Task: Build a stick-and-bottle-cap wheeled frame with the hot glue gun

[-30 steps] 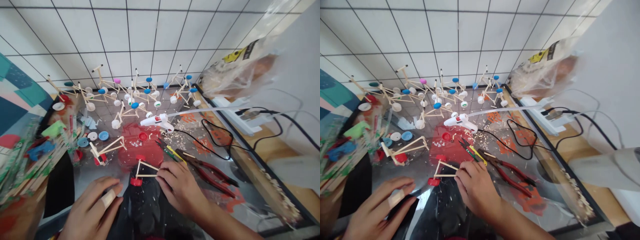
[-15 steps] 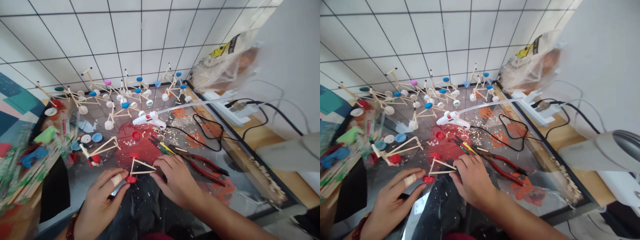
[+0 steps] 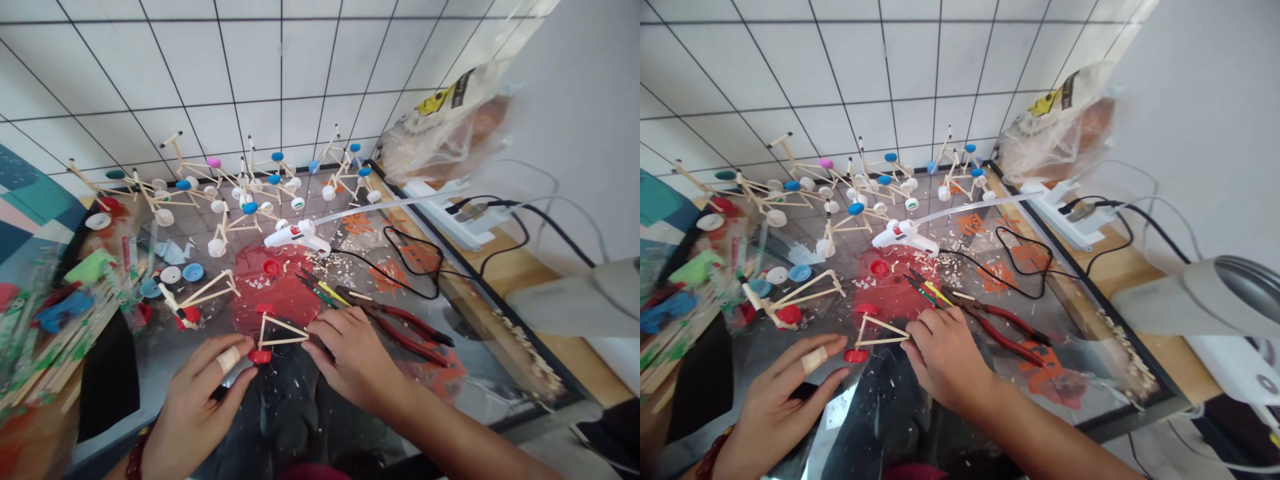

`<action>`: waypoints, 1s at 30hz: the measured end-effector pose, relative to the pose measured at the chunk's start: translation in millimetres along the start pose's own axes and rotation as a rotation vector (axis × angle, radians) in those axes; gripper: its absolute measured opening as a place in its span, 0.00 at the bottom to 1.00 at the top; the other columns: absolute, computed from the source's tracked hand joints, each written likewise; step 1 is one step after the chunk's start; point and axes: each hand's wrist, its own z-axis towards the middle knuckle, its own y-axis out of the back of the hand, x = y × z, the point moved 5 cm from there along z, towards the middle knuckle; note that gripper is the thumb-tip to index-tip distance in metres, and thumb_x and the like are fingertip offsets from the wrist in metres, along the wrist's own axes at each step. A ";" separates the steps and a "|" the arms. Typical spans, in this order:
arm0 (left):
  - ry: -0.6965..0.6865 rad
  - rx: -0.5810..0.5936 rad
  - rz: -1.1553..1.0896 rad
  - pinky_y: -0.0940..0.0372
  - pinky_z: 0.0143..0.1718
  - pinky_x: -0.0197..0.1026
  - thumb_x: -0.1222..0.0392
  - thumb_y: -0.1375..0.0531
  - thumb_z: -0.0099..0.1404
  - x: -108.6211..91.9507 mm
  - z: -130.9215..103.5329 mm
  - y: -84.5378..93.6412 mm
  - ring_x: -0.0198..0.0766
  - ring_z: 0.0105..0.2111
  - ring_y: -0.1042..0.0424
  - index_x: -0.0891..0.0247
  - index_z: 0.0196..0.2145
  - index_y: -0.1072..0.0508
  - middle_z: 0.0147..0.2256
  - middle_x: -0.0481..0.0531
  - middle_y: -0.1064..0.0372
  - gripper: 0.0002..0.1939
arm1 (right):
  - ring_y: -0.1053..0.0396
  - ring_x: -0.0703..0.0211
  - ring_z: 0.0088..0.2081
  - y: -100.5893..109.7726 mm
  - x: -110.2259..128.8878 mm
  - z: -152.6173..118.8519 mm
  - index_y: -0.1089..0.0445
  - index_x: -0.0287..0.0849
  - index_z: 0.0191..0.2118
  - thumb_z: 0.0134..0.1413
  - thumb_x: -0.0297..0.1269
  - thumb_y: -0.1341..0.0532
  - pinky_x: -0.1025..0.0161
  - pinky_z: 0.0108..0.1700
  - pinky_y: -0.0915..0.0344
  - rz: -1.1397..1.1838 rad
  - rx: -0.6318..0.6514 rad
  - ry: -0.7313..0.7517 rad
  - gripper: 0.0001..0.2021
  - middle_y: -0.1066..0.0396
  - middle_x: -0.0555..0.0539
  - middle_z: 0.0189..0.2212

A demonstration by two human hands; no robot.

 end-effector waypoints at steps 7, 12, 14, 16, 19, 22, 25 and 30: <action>0.024 0.046 0.158 0.31 0.43 0.33 0.59 0.39 0.65 11.1 -1.6 56.2 0.36 0.37 0.22 0.55 0.40 0.23 0.40 0.47 0.22 0.06 | 0.29 0.58 0.35 45.6 2.5 -0.6 0.27 0.42 0.38 0.61 0.31 0.39 0.60 0.40 0.41 -0.069 -0.355 0.131 0.03 0.25 0.46 0.33; 0.283 0.163 0.304 0.30 0.43 0.40 0.54 0.39 0.61 37.4 -22.5 64.6 0.45 0.41 0.22 0.56 0.39 0.21 0.43 0.50 0.21 0.10 | 0.32 0.60 0.29 58.8 -3.6 -7.1 0.27 0.44 0.31 0.59 0.34 0.37 0.62 0.36 0.39 -0.113 -0.571 0.158 0.05 0.28 0.48 0.27; 0.367 0.233 0.252 0.30 0.46 0.42 0.57 0.40 0.61 38.6 -28.0 53.6 0.45 0.44 0.22 0.57 0.45 0.23 0.46 0.51 0.22 0.15 | 0.32 0.59 0.30 55.3 -3.7 -7.3 0.27 0.44 0.31 0.59 0.35 0.37 0.61 0.36 0.38 -0.073 -0.588 0.161 0.06 0.28 0.48 0.27; 0.390 0.296 0.208 0.31 0.47 0.41 0.62 0.42 0.61 32.4 -28.6 41.7 0.43 0.44 0.23 0.58 0.50 0.25 0.46 0.52 0.22 0.19 | 0.31 0.59 0.32 52.9 -1.5 -6.0 0.27 0.44 0.31 0.60 0.35 0.38 0.62 0.36 0.36 0.009 -0.566 0.138 0.07 0.28 0.47 0.28; 0.337 0.348 0.291 0.33 0.46 0.42 0.68 0.44 0.59 17.2 -24.5 32.5 0.45 0.46 0.24 0.58 0.51 0.26 0.46 0.54 0.22 0.22 | 0.31 0.60 0.32 56.1 10.8 -4.6 0.26 0.44 0.31 0.59 0.35 0.38 0.63 0.35 0.37 0.112 -0.491 0.113 0.06 0.29 0.47 0.29; 0.297 0.404 0.391 0.34 0.38 0.43 0.69 0.45 0.57 8.6 -23.5 31.1 0.48 0.41 0.24 0.58 0.45 0.24 0.38 0.57 0.22 0.20 | 0.34 0.61 0.29 60.9 28.0 -6.3 0.27 0.43 0.28 0.55 0.35 0.37 0.63 0.33 0.38 0.244 -0.400 0.075 0.06 0.30 0.49 0.27; 0.274 0.416 0.372 0.37 0.33 0.41 0.70 0.44 0.54 8.3 -23.1 34.5 0.47 0.33 0.24 0.59 0.42 0.23 0.30 0.54 0.24 0.19 | 0.37 0.63 0.26 52.5 40.8 -9.6 0.28 0.42 0.26 0.54 0.38 0.36 0.65 0.30 0.41 0.491 -0.300 -0.040 0.08 0.32 0.50 0.24; 0.224 0.318 -0.192 0.38 0.31 0.37 0.67 0.41 0.51 6.3 -11.8 40.1 0.37 0.27 0.30 0.64 0.46 0.26 0.26 0.47 0.29 0.22 | 0.38 0.63 0.25 10.4 62.3 -13.0 0.27 0.42 0.30 0.51 0.46 0.35 0.66 0.29 0.41 0.777 -0.159 -0.199 0.12 0.31 0.52 0.23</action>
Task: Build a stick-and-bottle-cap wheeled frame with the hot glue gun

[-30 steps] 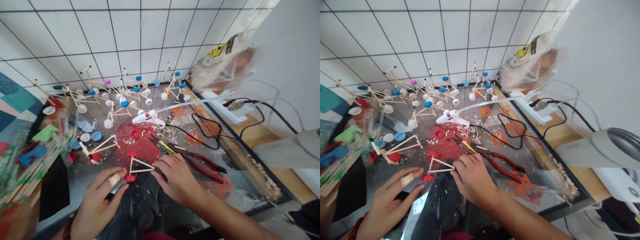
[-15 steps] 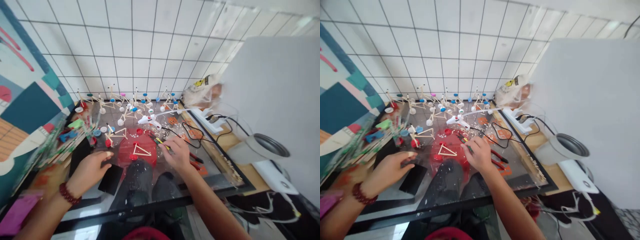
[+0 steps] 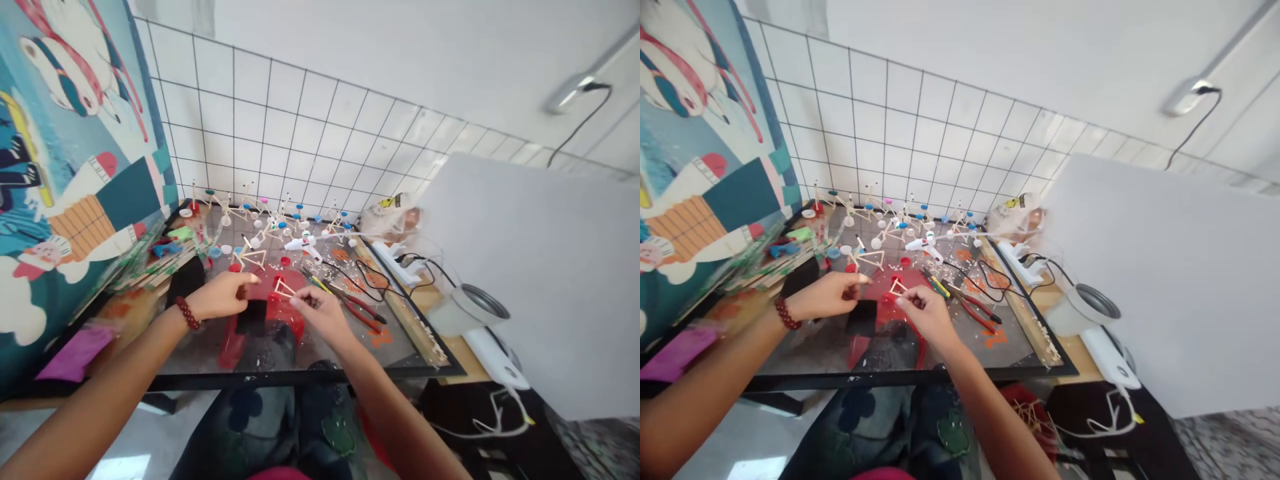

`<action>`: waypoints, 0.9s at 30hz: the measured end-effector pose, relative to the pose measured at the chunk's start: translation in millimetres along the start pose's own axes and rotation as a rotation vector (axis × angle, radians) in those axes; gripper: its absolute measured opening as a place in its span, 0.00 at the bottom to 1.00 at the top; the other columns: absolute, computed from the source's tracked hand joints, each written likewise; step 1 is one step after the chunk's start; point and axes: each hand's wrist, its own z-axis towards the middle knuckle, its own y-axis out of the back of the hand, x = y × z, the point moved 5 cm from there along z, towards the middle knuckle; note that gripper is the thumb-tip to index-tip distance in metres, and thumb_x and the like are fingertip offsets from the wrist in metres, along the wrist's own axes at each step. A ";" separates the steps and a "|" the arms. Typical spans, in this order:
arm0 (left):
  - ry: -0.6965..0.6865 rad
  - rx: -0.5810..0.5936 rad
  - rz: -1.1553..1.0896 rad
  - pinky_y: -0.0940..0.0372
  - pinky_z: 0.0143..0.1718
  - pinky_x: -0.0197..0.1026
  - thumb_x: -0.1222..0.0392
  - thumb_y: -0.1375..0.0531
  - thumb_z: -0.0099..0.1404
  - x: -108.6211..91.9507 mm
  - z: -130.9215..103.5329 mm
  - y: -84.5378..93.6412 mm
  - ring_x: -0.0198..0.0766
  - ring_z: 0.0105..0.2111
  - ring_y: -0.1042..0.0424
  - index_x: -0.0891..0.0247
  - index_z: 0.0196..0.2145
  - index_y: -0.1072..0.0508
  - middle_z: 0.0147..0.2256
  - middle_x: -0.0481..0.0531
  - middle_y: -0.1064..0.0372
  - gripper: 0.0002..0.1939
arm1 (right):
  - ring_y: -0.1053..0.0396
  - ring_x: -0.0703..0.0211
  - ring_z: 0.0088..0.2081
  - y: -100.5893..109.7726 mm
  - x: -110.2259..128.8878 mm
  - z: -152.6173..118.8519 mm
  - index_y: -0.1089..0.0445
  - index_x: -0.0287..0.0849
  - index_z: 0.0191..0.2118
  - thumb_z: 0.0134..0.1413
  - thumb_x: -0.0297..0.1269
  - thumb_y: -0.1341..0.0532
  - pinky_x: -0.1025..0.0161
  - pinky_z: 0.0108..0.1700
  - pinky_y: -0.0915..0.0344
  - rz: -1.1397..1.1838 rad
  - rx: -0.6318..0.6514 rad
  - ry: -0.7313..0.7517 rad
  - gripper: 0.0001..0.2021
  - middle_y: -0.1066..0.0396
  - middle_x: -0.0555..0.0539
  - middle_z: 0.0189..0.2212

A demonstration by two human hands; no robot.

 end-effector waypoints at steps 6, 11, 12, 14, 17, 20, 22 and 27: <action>-0.058 -0.047 -0.685 0.39 0.29 0.34 0.63 0.35 0.49 7.5 6.4 -9.3 0.28 0.24 0.35 0.67 0.51 0.30 0.29 0.45 0.32 0.29 | 0.34 0.62 0.28 -39.8 -15.4 0.2 0.27 0.41 0.36 0.56 0.51 0.38 0.66 0.31 0.38 0.116 0.037 -0.037 0.16 0.29 0.51 0.26; -0.063 -0.153 -0.876 0.37 0.34 0.35 0.65 0.32 0.49 16.6 -0.7 -19.9 0.29 0.28 0.32 0.65 0.56 0.33 0.34 0.46 0.31 0.36 | 0.40 0.65 0.23 -51.5 -19.1 3.2 0.28 0.40 0.28 0.52 0.48 0.35 0.67 0.27 0.43 0.094 0.031 -0.054 0.14 0.34 0.53 0.21; -0.045 -0.165 -0.914 0.37 0.34 0.35 0.65 0.32 0.49 17.0 -1.6 -21.7 0.29 0.29 0.31 0.64 0.56 0.33 0.34 0.46 0.30 0.36 | 0.40 0.65 0.23 -51.8 -18.4 3.6 0.29 0.40 0.27 0.52 0.47 0.35 0.67 0.27 0.43 0.104 -0.003 -0.054 0.14 0.34 0.53 0.21; 0.008 -0.186 -0.972 0.36 0.35 0.36 0.63 0.30 0.47 17.6 -2.1 -24.5 0.31 0.30 0.31 0.65 0.50 0.28 0.32 0.47 0.29 0.31 | 0.39 0.64 0.24 -54.1 -16.1 3.3 0.28 0.40 0.28 0.53 0.45 0.35 0.67 0.28 0.41 0.129 -0.054 -0.052 0.13 0.33 0.53 0.21; 0.088 -0.237 -1.036 0.37 0.34 0.37 0.60 0.29 0.46 19.6 -1.6 -27.1 0.32 0.29 0.32 0.66 0.34 0.23 0.28 0.47 0.29 0.16 | 0.36 0.63 0.25 -59.8 -12.3 -0.4 0.25 0.40 0.32 0.54 0.43 0.36 0.66 0.30 0.39 0.078 -0.075 -0.015 0.10 0.29 0.51 0.24; 0.151 -0.252 -1.125 0.36 0.34 0.37 0.59 0.27 0.44 21.6 -1.5 -32.8 0.33 0.27 0.32 0.67 0.26 0.24 0.25 0.47 0.29 0.13 | 0.36 0.63 0.24 -57.9 -12.5 -5.1 0.24 0.40 0.35 0.57 0.41 0.38 0.66 0.29 0.38 -0.087 -0.036 0.034 0.10 0.29 0.51 0.23; 0.180 -0.236 -1.161 0.37 0.33 0.36 0.58 0.27 0.44 21.0 -1.9 -39.1 0.32 0.27 0.32 0.66 0.26 0.24 0.25 0.47 0.28 0.13 | 0.34 0.63 0.24 -43.4 -14.7 -4.8 0.23 0.40 0.34 0.58 0.40 0.38 0.66 0.29 0.38 -0.233 -0.009 0.089 0.10 0.28 0.50 0.23; 0.234 -0.091 -1.132 0.39 0.30 0.35 0.57 0.27 0.44 12.0 -2.5 -61.3 0.32 0.25 0.33 0.67 0.27 0.23 0.23 0.47 0.29 0.14 | 0.29 0.54 0.35 33.3 -25.8 15.0 0.24 0.39 0.38 0.60 0.33 0.43 0.60 0.39 0.35 -0.928 -0.133 0.250 0.10 0.24 0.42 0.33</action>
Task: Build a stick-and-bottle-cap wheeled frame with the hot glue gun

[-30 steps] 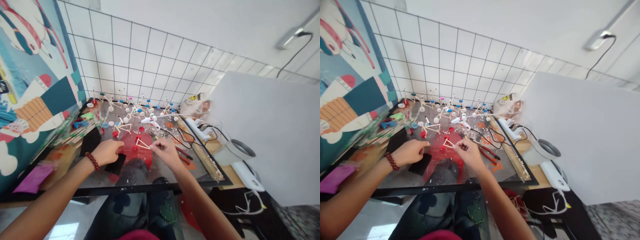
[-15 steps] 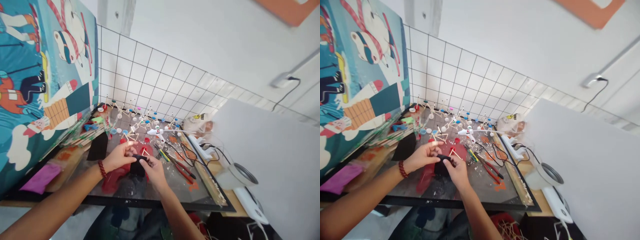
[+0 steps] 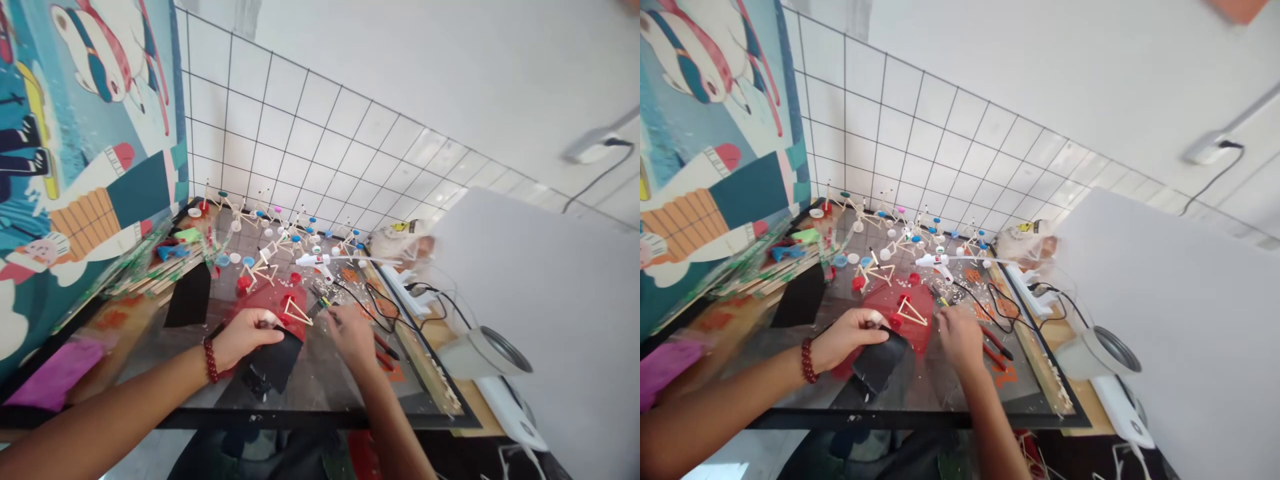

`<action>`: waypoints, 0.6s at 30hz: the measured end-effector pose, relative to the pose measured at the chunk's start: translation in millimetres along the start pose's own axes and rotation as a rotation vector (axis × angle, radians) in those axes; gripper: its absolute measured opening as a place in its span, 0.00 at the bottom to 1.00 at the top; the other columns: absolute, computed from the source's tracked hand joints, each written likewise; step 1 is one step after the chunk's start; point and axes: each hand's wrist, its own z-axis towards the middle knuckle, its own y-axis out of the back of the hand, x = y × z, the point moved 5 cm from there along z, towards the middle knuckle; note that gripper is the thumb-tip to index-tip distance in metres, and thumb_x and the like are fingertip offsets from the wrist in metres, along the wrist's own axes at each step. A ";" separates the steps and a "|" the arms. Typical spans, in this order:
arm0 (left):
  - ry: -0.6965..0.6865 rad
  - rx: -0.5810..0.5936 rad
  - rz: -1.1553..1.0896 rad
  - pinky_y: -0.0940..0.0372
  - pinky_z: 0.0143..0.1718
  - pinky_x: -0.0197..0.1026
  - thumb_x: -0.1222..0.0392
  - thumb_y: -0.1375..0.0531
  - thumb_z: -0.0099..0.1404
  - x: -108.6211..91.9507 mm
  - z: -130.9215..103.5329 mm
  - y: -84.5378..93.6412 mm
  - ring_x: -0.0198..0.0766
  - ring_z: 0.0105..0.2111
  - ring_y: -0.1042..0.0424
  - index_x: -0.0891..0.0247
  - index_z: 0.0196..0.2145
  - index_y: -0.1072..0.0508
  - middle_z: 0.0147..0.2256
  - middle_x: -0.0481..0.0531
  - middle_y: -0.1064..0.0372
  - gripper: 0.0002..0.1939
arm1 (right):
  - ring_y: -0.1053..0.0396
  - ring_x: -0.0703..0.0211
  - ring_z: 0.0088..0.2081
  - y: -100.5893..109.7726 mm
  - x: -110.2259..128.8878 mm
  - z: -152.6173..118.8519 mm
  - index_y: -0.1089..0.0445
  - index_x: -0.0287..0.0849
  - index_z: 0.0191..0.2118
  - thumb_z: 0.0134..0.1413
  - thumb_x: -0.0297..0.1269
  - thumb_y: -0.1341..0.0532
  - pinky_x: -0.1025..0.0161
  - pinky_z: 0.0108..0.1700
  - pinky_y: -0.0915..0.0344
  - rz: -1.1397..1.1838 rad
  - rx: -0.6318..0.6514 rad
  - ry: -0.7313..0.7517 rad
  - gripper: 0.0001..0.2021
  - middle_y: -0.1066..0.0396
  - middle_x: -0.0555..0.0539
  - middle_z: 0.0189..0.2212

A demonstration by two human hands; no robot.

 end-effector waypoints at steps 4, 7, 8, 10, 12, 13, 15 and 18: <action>-0.020 0.090 0.097 0.43 0.28 0.34 0.58 0.27 0.44 3.0 -1.1 -9.9 0.30 0.24 0.37 0.67 0.28 0.21 0.22 0.46 0.32 0.14 | 0.30 0.52 0.35 -4.3 -33.2 14.8 0.24 0.39 0.33 0.59 0.33 0.41 0.60 0.39 0.38 -0.399 0.115 0.079 0.09 0.26 0.41 0.31; -0.038 0.248 0.139 0.46 0.26 0.33 0.57 0.26 0.43 1.5 -6.6 -16.5 0.28 0.23 0.41 0.66 0.30 0.19 0.21 0.44 0.35 0.15 | 0.31 0.53 0.34 -13.4 -30.2 18.3 0.26 0.40 0.29 0.58 0.32 0.42 0.60 0.38 0.40 -0.451 0.145 0.140 0.09 0.28 0.42 0.29; -0.034 0.342 0.156 0.46 0.26 0.33 0.56 0.26 0.43 1.1 -10.4 -20.2 0.29 0.23 0.41 0.65 0.30 0.19 0.21 0.44 0.35 0.16 | 0.31 0.52 0.34 -15.4 -27.9 18.9 0.27 0.40 0.28 0.57 0.32 0.42 0.60 0.38 0.40 -0.447 0.142 0.150 0.09 0.28 0.42 0.28; -0.011 0.545 0.193 0.44 0.27 0.34 0.52 0.26 0.45 0.9 -20.4 -27.7 0.30 0.24 0.40 0.64 0.31 0.18 0.22 0.46 0.34 0.17 | 0.32 0.51 0.34 -15.1 -26.3 20.2 0.30 0.40 0.27 0.55 0.31 0.42 0.59 0.37 0.40 -0.421 0.102 0.134 0.08 0.29 0.43 0.27; 0.013 0.707 0.246 0.43 0.27 0.35 0.48 0.27 0.46 1.7 -30.6 -33.3 0.32 0.25 0.39 0.63 0.33 0.18 0.23 0.47 0.32 0.19 | 0.32 0.51 0.34 -7.4 -29.2 20.4 0.33 0.41 0.27 0.54 0.31 0.44 0.58 0.37 0.39 -0.349 0.008 0.085 0.07 0.30 0.43 0.27; 0.021 0.759 0.272 0.43 0.28 0.36 0.47 0.27 0.46 2.7 -34.6 -35.1 0.32 0.25 0.39 0.63 0.34 0.17 0.24 0.48 0.33 0.20 | 0.31 0.51 0.34 -1.1 -31.7 19.1 0.35 0.42 0.27 0.54 0.31 0.45 0.58 0.37 0.38 -0.288 -0.050 0.060 0.06 0.29 0.43 0.28; 0.014 0.819 0.326 0.43 0.28 0.36 0.47 0.27 0.46 5.4 -40.3 -38.6 0.33 0.25 0.39 0.63 0.35 0.17 0.24 0.48 0.33 0.21 | 0.30 0.51 0.36 12.7 -37.6 12.7 0.38 0.44 0.28 0.55 0.33 0.48 0.58 0.37 0.36 -0.136 -0.138 0.004 0.06 0.28 0.42 0.31; -0.096 0.796 0.384 0.42 0.28 0.36 0.54 0.30 0.51 6.7 -44.2 -44.3 0.33 0.25 0.39 0.63 0.36 0.17 0.24 0.48 0.35 0.15 | 0.29 0.54 0.28 22.8 -45.7 -5.5 0.38 0.46 0.32 0.60 0.38 0.48 0.60 0.32 0.35 0.003 -0.044 -0.123 0.07 0.28 0.47 0.26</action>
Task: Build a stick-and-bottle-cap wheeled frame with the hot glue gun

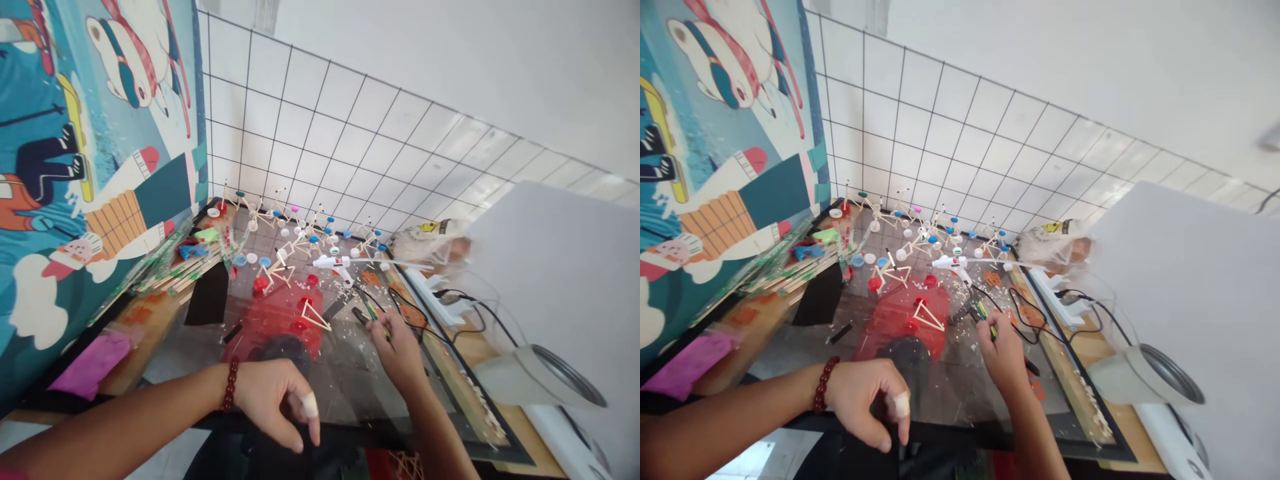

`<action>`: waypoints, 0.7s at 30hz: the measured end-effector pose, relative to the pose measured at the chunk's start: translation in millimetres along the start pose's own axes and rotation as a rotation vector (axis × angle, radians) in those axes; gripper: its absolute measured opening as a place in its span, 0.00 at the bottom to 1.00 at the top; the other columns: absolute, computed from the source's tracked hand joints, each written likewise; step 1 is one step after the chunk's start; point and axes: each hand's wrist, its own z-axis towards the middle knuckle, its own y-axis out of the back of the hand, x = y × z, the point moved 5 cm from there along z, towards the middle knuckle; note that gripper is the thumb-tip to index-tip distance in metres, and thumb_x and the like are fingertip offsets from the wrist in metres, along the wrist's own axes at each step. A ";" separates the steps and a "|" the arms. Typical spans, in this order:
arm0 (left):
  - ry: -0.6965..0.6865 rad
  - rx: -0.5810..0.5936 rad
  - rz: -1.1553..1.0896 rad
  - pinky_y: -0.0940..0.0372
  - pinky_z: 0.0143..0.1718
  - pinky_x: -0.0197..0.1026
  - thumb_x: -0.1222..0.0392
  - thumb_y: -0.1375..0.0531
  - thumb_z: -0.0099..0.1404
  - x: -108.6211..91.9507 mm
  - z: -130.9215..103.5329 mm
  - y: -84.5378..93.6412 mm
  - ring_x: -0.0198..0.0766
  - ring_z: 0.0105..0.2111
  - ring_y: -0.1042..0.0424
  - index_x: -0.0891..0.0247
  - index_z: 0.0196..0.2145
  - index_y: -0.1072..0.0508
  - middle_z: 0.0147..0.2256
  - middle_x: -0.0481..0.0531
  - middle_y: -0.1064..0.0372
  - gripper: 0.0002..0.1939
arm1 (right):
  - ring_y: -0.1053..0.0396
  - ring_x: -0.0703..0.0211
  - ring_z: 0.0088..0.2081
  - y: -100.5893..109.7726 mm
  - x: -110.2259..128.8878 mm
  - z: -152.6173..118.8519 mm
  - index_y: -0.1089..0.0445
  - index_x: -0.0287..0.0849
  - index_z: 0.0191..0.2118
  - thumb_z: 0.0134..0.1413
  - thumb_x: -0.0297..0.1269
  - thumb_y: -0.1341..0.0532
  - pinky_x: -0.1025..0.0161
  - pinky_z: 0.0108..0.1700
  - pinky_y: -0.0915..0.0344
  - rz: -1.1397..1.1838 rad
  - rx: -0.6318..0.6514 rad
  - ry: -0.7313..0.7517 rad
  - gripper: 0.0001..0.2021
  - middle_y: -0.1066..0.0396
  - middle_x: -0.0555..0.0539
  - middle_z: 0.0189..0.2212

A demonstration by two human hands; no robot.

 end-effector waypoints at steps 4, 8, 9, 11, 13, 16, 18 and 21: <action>-0.129 -0.126 0.120 0.41 0.27 0.37 0.61 0.35 0.54 -9.9 2.7 -3.7 0.34 0.24 0.37 0.63 0.34 0.17 0.24 0.50 0.34 0.10 | 0.25 0.51 0.31 3.4 3.1 -30.5 0.35 0.41 0.47 0.58 0.36 0.48 0.59 0.33 0.31 -0.039 0.110 0.095 0.13 0.24 0.41 0.34; -0.026 -0.415 -0.022 0.44 0.25 0.34 0.59 0.33 0.52 -9.1 3.4 14.7 0.31 0.22 0.39 0.64 0.32 0.18 0.21 0.47 0.36 0.09 | 0.23 0.48 0.40 -0.8 -2.2 -49.6 0.31 0.41 0.52 0.62 0.35 0.52 0.56 0.38 0.28 -0.149 0.145 0.110 0.18 0.22 0.39 0.41; 0.017 -0.523 -0.098 0.44 0.25 0.34 0.59 0.32 0.52 -6.1 2.3 22.2 0.30 0.22 0.40 0.65 0.32 0.19 0.21 0.46 0.35 0.10 | 0.23 0.49 0.41 -2.3 -4.1 -52.3 0.30 0.43 0.51 0.63 0.35 0.52 0.57 0.38 0.28 -0.163 0.161 0.110 0.17 0.22 0.40 0.42; 0.065 -0.699 -0.247 0.42 0.27 0.34 0.59 0.30 0.48 0.0 -0.1 34.4 0.30 0.24 0.38 0.65 0.32 0.20 0.23 0.47 0.32 0.11 | 0.22 0.49 0.41 -4.7 -7.4 -56.2 0.28 0.45 0.50 0.65 0.39 0.51 0.58 0.37 0.28 -0.187 0.187 0.109 0.16 0.22 0.42 0.41; 0.078 -0.791 -0.365 0.40 0.31 0.34 0.59 0.28 0.45 5.1 -0.8 41.4 0.31 0.26 0.35 0.66 0.29 0.21 0.26 0.48 0.30 0.13 | 0.23 0.49 0.40 -6.4 -10.1 -58.4 0.29 0.45 0.51 0.65 0.44 0.47 0.58 0.36 0.28 -0.218 0.203 0.114 0.16 0.22 0.43 0.40; 0.112 -0.833 -0.479 0.40 0.30 0.34 0.58 0.26 0.41 11.4 -0.2 45.2 0.30 0.25 0.35 0.67 0.27 0.23 0.24 0.46 0.31 0.16 | 0.24 0.46 0.40 -5.3 -12.6 -58.0 0.28 0.44 0.50 0.61 0.47 0.41 0.55 0.38 0.29 -0.263 0.186 0.136 0.17 0.23 0.42 0.38; 0.130 -0.852 -0.506 0.40 0.28 0.34 0.57 0.26 0.40 14.1 -0.2 46.6 0.29 0.24 0.36 0.67 0.27 0.23 0.23 0.45 0.32 0.17 | 0.25 0.44 0.42 -0.3 -11.0 -55.5 0.26 0.43 0.48 0.59 0.46 0.39 0.51 0.42 0.29 -0.268 0.142 0.137 0.16 0.24 0.40 0.40; 0.111 -0.904 -0.481 0.41 0.28 0.34 0.57 0.26 0.41 14.8 -1.1 50.0 0.30 0.24 0.36 0.67 0.25 0.24 0.22 0.45 0.33 0.16 | 0.27 0.42 0.46 13.2 6.9 -50.8 0.26 0.41 0.47 0.57 0.46 0.38 0.47 0.46 0.30 -0.119 0.019 0.084 0.17 0.25 0.36 0.45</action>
